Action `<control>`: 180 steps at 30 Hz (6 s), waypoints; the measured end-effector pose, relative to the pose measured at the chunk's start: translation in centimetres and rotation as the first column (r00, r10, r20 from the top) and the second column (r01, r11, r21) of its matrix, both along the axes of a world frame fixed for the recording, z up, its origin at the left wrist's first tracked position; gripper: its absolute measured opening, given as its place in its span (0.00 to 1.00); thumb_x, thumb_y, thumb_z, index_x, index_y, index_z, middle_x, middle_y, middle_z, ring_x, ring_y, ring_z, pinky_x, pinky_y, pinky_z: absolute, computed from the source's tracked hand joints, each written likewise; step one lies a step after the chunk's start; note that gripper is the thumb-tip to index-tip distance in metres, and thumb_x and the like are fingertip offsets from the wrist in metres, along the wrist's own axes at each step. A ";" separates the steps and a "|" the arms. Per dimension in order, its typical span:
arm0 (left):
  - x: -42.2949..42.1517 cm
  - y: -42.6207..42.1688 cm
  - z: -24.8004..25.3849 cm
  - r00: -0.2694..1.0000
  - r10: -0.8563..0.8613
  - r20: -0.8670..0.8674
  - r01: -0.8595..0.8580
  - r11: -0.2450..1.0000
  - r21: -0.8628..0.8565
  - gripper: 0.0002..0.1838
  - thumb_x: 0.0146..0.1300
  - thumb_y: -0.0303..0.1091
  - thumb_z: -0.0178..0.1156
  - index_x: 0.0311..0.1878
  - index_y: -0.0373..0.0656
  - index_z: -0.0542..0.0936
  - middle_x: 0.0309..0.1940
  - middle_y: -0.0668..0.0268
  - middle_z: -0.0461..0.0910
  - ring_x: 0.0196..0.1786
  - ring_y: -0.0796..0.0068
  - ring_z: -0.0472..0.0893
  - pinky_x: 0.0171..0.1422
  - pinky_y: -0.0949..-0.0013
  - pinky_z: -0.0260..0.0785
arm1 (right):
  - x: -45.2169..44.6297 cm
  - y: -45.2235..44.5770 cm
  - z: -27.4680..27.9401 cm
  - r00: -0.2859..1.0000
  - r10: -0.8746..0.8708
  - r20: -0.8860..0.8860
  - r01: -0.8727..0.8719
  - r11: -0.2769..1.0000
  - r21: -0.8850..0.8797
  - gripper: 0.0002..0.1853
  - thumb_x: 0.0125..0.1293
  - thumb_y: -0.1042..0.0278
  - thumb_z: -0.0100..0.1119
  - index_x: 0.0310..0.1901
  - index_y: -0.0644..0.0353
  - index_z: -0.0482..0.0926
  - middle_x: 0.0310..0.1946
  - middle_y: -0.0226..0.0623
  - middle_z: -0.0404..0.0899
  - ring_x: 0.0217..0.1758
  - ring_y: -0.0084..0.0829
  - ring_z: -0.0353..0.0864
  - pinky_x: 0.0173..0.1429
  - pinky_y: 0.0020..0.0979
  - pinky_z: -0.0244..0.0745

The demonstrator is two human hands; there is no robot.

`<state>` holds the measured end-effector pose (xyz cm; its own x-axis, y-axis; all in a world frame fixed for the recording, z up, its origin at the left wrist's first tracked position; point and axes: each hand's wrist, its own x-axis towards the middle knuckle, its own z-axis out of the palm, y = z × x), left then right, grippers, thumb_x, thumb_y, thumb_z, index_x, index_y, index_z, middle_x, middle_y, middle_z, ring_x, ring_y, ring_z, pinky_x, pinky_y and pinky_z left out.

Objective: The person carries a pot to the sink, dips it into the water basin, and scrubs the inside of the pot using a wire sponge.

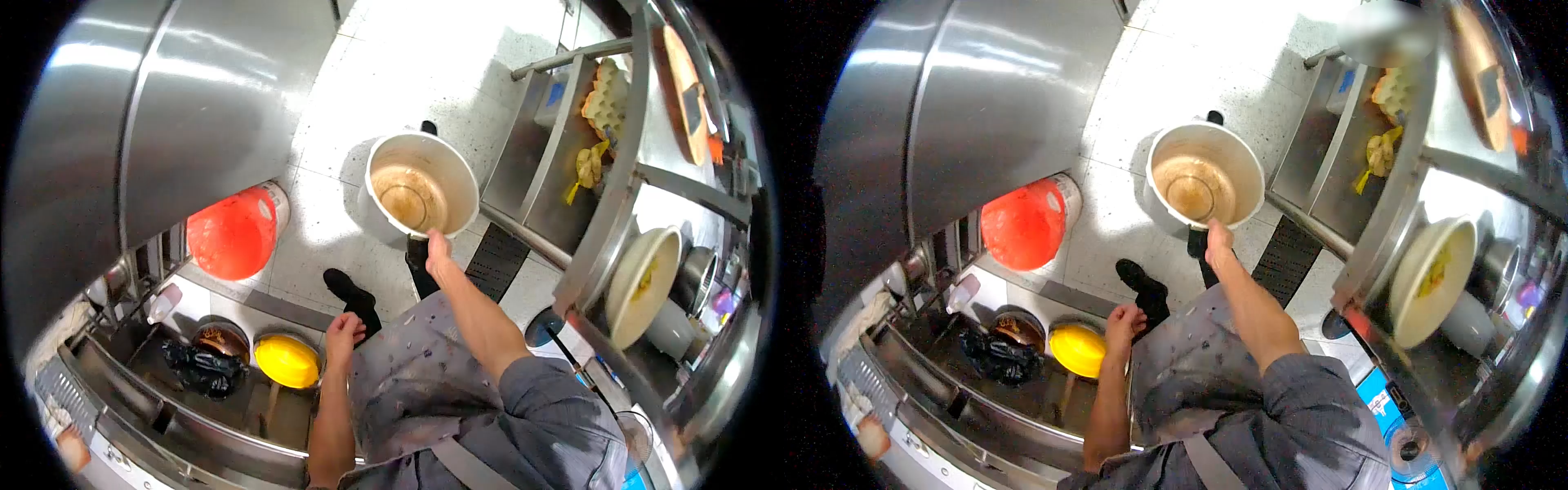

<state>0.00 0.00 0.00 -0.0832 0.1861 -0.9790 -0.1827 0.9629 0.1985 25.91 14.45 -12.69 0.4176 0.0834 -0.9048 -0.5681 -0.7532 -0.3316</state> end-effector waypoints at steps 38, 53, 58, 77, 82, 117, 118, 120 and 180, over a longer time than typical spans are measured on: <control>4.0 -13.2 35.8 0.241 0.909 -0.339 -0.297 0.402 0.866 0.23 0.58 0.25 0.53 0.57 0.27 0.76 0.45 0.52 0.84 0.46 0.64 0.83 0.51 0.63 0.75 | -8.4 -0.8 46.7 -0.152 0.790 0.594 -0.659 -0.529 0.535 0.16 0.62 0.67 0.57 0.43 0.73 0.82 0.32 0.35 0.83 0.38 0.26 0.79 0.45 0.29 0.73; -2.9 -24.6 47.4 -0.211 0.940 -0.268 -0.273 0.207 0.940 0.14 0.63 0.26 0.55 0.49 0.30 0.81 0.38 0.61 0.85 0.40 0.73 0.82 0.46 0.68 0.74 | -31.9 -9.7 60.5 -0.386 0.700 0.601 -0.171 -0.695 0.698 0.12 0.57 0.75 0.52 0.41 0.71 0.79 0.35 0.35 0.80 0.40 0.30 0.77 0.48 0.32 0.72; -6.8 -28.0 49.4 -0.337 0.913 -0.230 -0.209 0.165 0.964 0.13 0.67 0.28 0.56 0.50 0.30 0.82 0.41 0.61 0.85 0.44 0.74 0.82 0.51 0.67 0.73 | -40.7 -13.4 63.6 -0.439 0.636 0.635 -0.043 -0.721 0.692 0.13 0.58 0.75 0.52 0.41 0.72 0.81 0.35 0.34 0.81 0.39 0.27 0.78 0.46 0.30 0.72; -18.4 -29.9 39.5 -0.704 0.702 -0.107 -0.350 -0.211 0.913 0.21 0.68 0.36 0.62 0.52 0.24 0.81 0.47 0.53 0.86 0.49 0.68 0.81 0.59 0.64 0.71 | -70.1 -25.0 55.9 -0.648 0.017 0.762 0.474 -0.774 0.420 0.18 0.56 0.64 0.56 0.36 0.75 0.82 0.28 0.51 0.85 0.36 0.37 0.85 0.44 0.42 0.76; -19.4 -29.1 37.5 -0.741 0.655 -0.150 -0.406 -0.257 0.877 0.25 0.66 0.43 0.65 0.50 0.24 0.82 0.44 0.53 0.85 0.46 0.68 0.81 0.54 0.64 0.73 | -74.0 -26.5 52.5 -0.601 -0.124 0.789 0.588 -0.737 0.332 0.19 0.56 0.63 0.56 0.36 0.75 0.82 0.27 0.57 0.83 0.35 0.45 0.86 0.43 0.45 0.76; -19.9 -37.9 24.6 -0.164 0.874 -0.458 -0.826 0.132 0.548 0.39 0.66 0.54 0.63 0.72 0.38 0.69 0.69 0.52 0.73 0.70 0.58 0.70 0.73 0.62 0.61 | -77.3 -26.9 44.4 -0.436 -0.334 0.836 0.721 -0.685 0.103 0.28 0.66 0.49 0.64 0.58 0.66 0.79 0.51 0.57 0.84 0.58 0.52 0.82 0.61 0.44 0.74; -19.9 -37.9 25.0 -0.164 0.861 -0.481 -0.828 0.145 0.542 0.38 0.66 0.53 0.64 0.71 0.37 0.70 0.68 0.52 0.74 0.69 0.58 0.71 0.73 0.62 0.61 | -77.4 -26.8 43.8 -0.454 -0.345 0.821 0.735 -0.666 0.127 0.28 0.66 0.49 0.64 0.58 0.66 0.79 0.51 0.56 0.84 0.58 0.51 0.82 0.62 0.43 0.74; -19.7 -37.6 25.2 -0.203 0.864 -0.461 -0.811 0.116 0.573 0.36 0.65 0.53 0.64 0.68 0.36 0.74 0.65 0.52 0.76 0.67 0.57 0.74 0.70 0.61 0.65 | -77.6 -26.4 43.4 -0.468 -0.357 0.809 0.744 -0.653 0.143 0.29 0.67 0.49 0.64 0.58 0.66 0.79 0.52 0.55 0.84 0.59 0.50 0.82 0.62 0.42 0.74; -25.7 -37.8 23.8 0.185 0.564 -0.805 -0.830 0.527 0.179 0.21 0.55 0.30 0.61 0.54 0.40 0.82 0.51 0.45 0.83 0.55 0.44 0.83 0.58 0.48 0.77 | -80.7 -26.6 46.6 -0.574 -0.702 0.422 0.795 -0.602 0.080 0.34 0.56 0.46 0.71 0.59 0.62 0.82 0.55 0.48 0.84 0.56 0.42 0.83 0.60 0.37 0.76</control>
<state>-25.75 -37.82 23.78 -0.6844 -0.5705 -0.4540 -0.7291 0.5308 0.4320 -54.82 -12.19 33.94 -0.3529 -0.6881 -0.6340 -0.3383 0.7256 -0.5992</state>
